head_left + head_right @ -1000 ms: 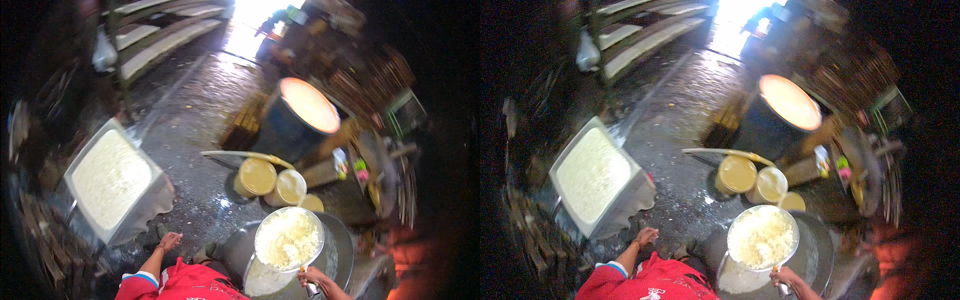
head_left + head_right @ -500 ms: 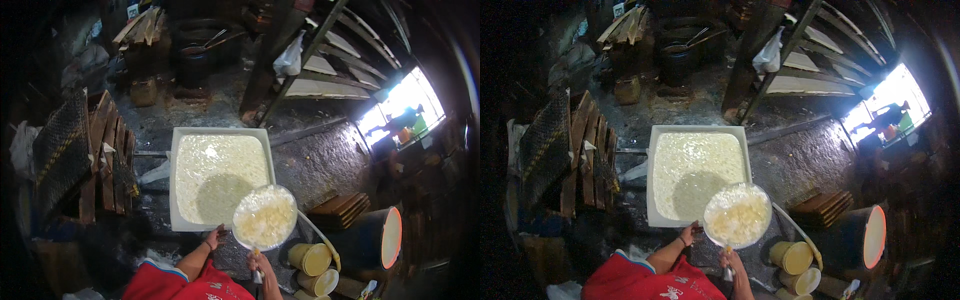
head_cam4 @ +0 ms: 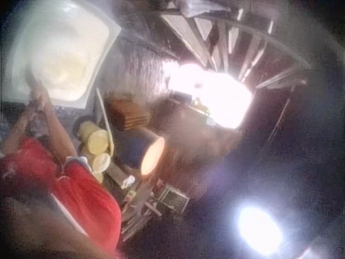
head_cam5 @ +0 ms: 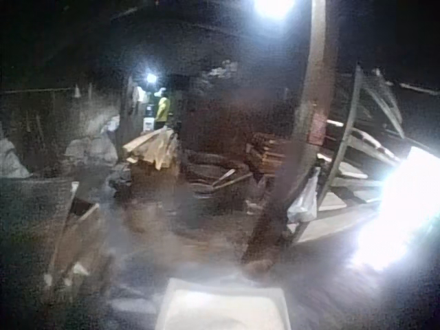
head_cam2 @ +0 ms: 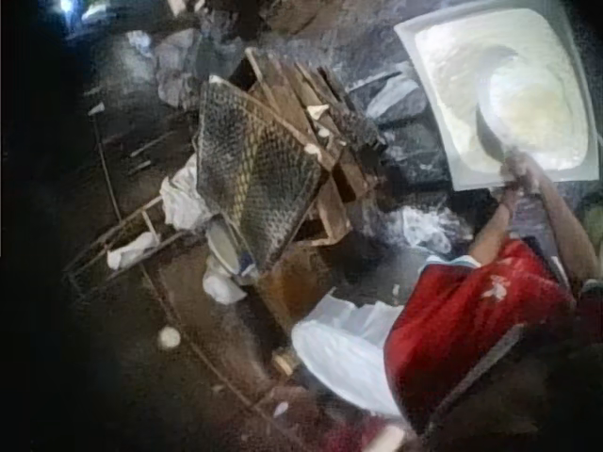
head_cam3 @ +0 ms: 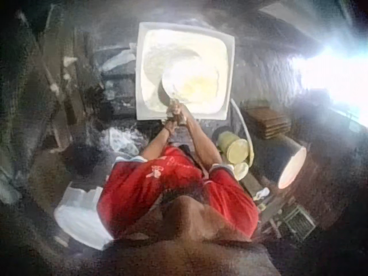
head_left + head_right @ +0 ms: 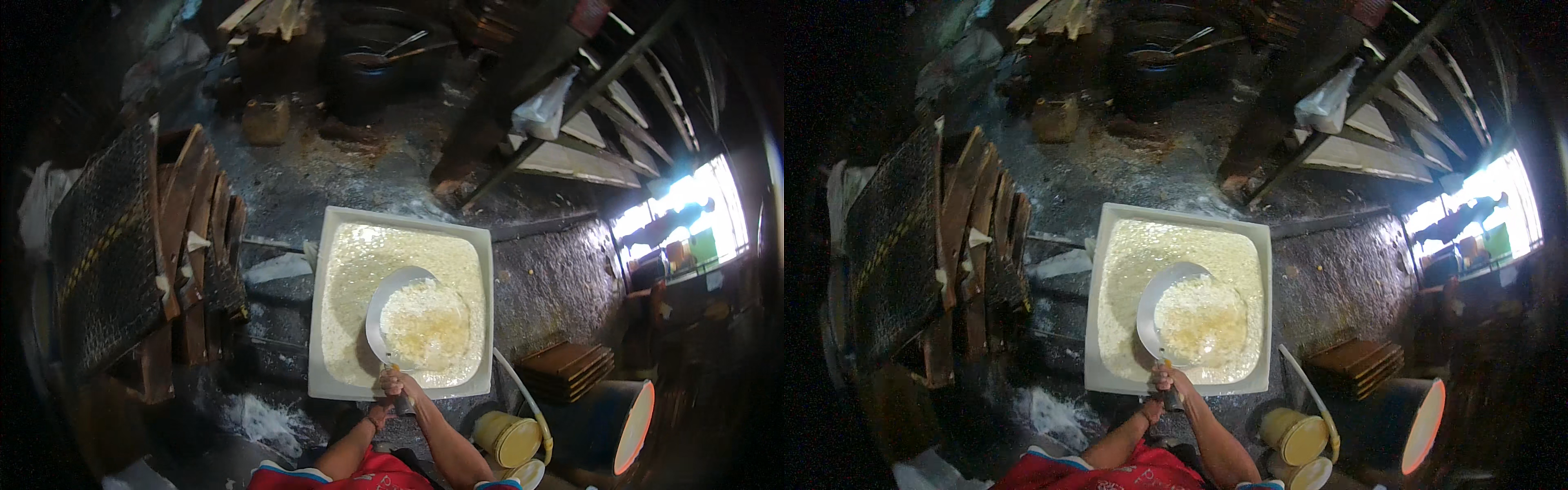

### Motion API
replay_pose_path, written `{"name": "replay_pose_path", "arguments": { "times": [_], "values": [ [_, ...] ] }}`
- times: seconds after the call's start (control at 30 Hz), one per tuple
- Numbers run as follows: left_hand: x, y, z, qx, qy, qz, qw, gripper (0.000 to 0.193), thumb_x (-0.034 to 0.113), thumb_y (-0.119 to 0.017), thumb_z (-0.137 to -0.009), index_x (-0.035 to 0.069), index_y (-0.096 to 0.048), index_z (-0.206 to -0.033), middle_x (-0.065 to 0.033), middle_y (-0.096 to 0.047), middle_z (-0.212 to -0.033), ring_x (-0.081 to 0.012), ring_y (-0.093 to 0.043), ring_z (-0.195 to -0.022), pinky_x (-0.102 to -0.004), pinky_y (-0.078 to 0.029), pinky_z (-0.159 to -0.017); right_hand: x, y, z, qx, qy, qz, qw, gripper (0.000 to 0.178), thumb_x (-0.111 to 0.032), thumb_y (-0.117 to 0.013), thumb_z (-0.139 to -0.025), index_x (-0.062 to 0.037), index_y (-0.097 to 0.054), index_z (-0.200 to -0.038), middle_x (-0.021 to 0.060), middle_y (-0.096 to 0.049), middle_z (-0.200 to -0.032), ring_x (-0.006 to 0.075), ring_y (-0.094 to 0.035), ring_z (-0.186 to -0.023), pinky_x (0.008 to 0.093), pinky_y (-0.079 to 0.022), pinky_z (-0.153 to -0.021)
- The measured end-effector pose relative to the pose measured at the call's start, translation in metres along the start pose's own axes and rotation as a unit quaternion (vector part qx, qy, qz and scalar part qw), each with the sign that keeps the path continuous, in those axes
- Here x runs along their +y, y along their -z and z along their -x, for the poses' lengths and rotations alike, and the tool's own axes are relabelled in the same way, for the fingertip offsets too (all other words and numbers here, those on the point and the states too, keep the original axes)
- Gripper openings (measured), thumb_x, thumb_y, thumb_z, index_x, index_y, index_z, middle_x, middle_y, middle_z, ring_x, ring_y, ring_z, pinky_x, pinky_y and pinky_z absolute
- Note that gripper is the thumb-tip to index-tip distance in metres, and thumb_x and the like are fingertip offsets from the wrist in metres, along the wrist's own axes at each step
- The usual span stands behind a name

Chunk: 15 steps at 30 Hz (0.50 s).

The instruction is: The person prepares a wooden frame with a mesh screen and a cloth liner. They then use a ladle to scoop a white fibrous slurry from a large metal basin and pour it onto the frame, spreading it evenly. The process is repeated to create a second sheet.

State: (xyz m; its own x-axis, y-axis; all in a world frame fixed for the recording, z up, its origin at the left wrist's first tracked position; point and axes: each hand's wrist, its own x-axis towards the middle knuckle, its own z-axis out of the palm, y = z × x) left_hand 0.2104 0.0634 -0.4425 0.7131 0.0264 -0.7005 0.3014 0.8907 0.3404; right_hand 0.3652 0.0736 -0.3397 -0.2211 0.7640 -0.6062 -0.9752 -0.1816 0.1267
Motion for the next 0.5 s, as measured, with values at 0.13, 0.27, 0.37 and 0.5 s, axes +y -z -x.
{"name": "replay_pose_path", "arguments": {
  "times": [0.13,0.27,0.37,0.5],
  "values": [
    [-0.004,0.001,-0.01,0.044,-0.024,-0.017,0.999,0.043,0.033,-0.06,-0.086,0.014,-0.05,-0.123,-0.0009,-0.056,-0.119,-0.0201,-0.054,-0.107,-0.0451,-0.046,-0.084,0.008,-0.04,-0.022,-0.092,-0.073,-0.097,0.988,0.022,-0.012,-0.048,-0.092,-0.0104,-0.041,-0.071,-0.0051,-0.035,-0.053,0.0049,-0.032,-0.037,0.0185,-0.029,-0.033],
    [0.004,0.003,-0.014,0.05,-0.023,-0.046,0.997,0.045,0.034,-0.058,-0.087,0.011,-0.048,-0.125,-0.0026,-0.056,-0.118,-0.0211,-0.056,-0.104,-0.0449,-0.047,-0.082,0.032,-0.101,-0.014,-0.193,-0.171,-0.088,0.962,0.014,-0.011,-0.049,-0.092,-0.0097,-0.045,-0.079,-0.0055,-0.036,-0.054,0.0031,-0.032,-0.037,0.017,-0.03,-0.031],
    [-0.001,0.007,-0.011,0.026,-0.004,-0.091,0.996,0.047,0.034,-0.057,-0.087,0.009,-0.047,-0.126,-0.0038,-0.057,-0.118,-0.0219,-0.057,-0.103,-0.0447,-0.048,-0.081,0.056,-0.085,0.019,-0.068,-0.064,0.177,0.98,0.006,-0.014,-0.05,-0.093,-0.0083,-0.049,-0.093,-0.0046,-0.04,-0.057,0.0027,-0.038,-0.041,0.0169,-0.034,-0.033],
    [-0.008,0.017,-0.01,-0.035,0.025,-0.155,0.987,0.049,0.035,-0.055,-0.089,0.007,-0.045,-0.128,-0.0054,-0.057,-0.117,-0.0229,-0.059,-0.1,-0.0444,-0.05,-0.079,0.098,-0.059,0.136,0.025,0.194,0.478,0.856,0.014,-0.017,-0.058,-0.089,-0.0031,-0.053,-0.091,0.002,-0.05,-0.057,0.01,-0.046,-0.04,0.0235,-0.037,-0.033]
  ]
}}
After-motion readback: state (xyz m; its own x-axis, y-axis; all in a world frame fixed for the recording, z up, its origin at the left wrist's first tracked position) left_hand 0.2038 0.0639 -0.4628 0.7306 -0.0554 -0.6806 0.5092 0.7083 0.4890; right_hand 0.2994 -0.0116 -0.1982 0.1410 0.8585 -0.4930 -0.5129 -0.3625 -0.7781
